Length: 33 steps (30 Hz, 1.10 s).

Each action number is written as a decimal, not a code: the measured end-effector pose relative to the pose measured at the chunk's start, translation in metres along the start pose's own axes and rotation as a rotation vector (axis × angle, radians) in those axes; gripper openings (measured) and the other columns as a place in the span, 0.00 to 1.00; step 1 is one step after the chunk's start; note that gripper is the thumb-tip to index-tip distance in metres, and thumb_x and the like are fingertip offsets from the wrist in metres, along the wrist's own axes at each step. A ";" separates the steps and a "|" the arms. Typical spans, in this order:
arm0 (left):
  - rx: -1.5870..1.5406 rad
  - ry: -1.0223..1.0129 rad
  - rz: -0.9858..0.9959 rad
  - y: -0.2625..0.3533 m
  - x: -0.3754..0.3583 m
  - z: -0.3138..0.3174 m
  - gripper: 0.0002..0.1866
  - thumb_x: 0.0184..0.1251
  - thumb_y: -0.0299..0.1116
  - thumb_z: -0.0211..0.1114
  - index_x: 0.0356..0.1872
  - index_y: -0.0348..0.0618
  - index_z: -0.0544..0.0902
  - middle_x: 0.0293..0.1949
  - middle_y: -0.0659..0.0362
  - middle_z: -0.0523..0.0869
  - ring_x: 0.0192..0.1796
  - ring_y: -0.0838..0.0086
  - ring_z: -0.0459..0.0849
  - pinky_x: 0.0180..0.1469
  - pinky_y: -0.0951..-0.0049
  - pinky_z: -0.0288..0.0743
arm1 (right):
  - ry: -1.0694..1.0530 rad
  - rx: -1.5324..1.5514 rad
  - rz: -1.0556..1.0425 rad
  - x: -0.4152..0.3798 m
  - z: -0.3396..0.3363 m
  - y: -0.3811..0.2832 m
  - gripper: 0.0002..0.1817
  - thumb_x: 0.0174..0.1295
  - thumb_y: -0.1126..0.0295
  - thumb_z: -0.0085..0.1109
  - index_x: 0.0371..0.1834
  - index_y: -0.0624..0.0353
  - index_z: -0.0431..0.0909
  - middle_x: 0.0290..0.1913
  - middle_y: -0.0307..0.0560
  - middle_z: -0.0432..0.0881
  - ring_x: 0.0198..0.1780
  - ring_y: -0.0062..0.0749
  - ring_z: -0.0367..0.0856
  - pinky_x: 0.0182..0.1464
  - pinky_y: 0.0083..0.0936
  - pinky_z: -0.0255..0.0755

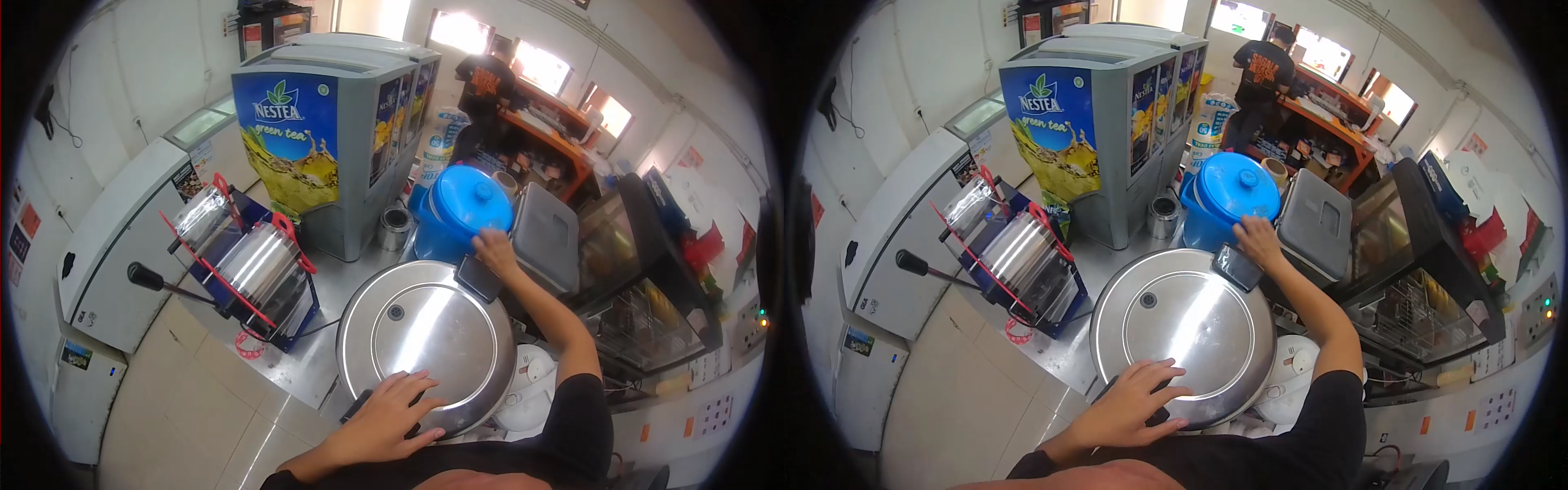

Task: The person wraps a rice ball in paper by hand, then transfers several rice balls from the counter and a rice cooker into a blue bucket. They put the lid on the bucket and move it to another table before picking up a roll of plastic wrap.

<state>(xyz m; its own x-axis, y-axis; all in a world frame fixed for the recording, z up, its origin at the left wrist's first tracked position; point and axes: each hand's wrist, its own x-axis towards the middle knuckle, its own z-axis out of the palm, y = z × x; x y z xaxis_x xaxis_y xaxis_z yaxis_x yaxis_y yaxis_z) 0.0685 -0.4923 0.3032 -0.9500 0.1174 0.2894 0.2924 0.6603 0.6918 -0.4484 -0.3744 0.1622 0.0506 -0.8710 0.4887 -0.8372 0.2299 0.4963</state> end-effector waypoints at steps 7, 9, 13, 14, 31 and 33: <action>0.044 -0.071 0.090 -0.016 0.023 0.016 0.28 0.77 0.52 0.67 0.69 0.47 0.81 0.77 0.43 0.74 0.83 0.44 0.67 0.82 0.42 0.58 | -0.352 0.233 0.708 0.094 -0.039 0.045 0.23 0.60 0.63 0.67 0.59 0.58 0.82 0.48 0.62 0.88 0.52 0.61 0.87 0.56 0.54 0.79; 0.097 -0.085 0.072 -0.021 0.027 0.026 0.28 0.77 0.53 0.67 0.69 0.47 0.81 0.78 0.44 0.74 0.83 0.46 0.66 0.83 0.42 0.57 | -0.457 0.283 0.816 0.103 -0.030 0.054 0.24 0.62 0.58 0.69 0.57 0.60 0.85 0.46 0.64 0.90 0.52 0.61 0.89 0.56 0.54 0.81; 0.140 -0.077 0.094 -0.030 0.022 0.034 0.27 0.77 0.53 0.67 0.67 0.48 0.84 0.77 0.47 0.75 0.83 0.50 0.68 0.84 0.42 0.56 | -0.450 0.351 0.895 0.127 -0.006 0.090 0.28 0.62 0.48 0.72 0.54 0.62 0.90 0.50 0.64 0.91 0.55 0.59 0.90 0.60 0.50 0.82; 0.169 -0.099 0.094 -0.032 0.020 0.037 0.26 0.76 0.53 0.68 0.67 0.49 0.84 0.77 0.49 0.76 0.83 0.51 0.68 0.85 0.42 0.56 | -0.476 0.365 0.932 0.129 -0.006 0.095 0.29 0.61 0.46 0.73 0.53 0.61 0.91 0.51 0.64 0.91 0.56 0.57 0.90 0.60 0.49 0.82; 0.191 -0.171 0.088 -0.034 0.031 0.025 0.27 0.72 0.48 0.72 0.66 0.48 0.85 0.66 0.54 0.87 0.75 0.52 0.79 0.84 0.41 0.55 | -0.376 0.345 1.162 0.203 -0.173 0.114 0.29 0.57 0.44 0.77 0.46 0.60 0.93 0.50 0.59 0.93 0.56 0.52 0.91 0.58 0.45 0.83; 0.218 -0.169 0.091 -0.030 0.033 0.022 0.27 0.71 0.48 0.73 0.66 0.48 0.85 0.65 0.54 0.87 0.74 0.52 0.79 0.84 0.40 0.55 | -0.274 0.305 1.149 0.209 -0.207 0.125 0.27 0.57 0.44 0.76 0.43 0.59 0.94 0.47 0.57 0.93 0.53 0.50 0.92 0.55 0.45 0.84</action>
<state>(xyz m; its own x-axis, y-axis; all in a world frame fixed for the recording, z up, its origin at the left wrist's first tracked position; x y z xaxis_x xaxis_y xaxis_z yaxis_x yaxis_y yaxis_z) 0.0261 -0.4916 0.2772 -0.9309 0.2937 0.2171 0.3646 0.7828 0.5043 -0.4298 -0.4380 0.4751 -0.8893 -0.2987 0.3463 -0.4141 0.8473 -0.3325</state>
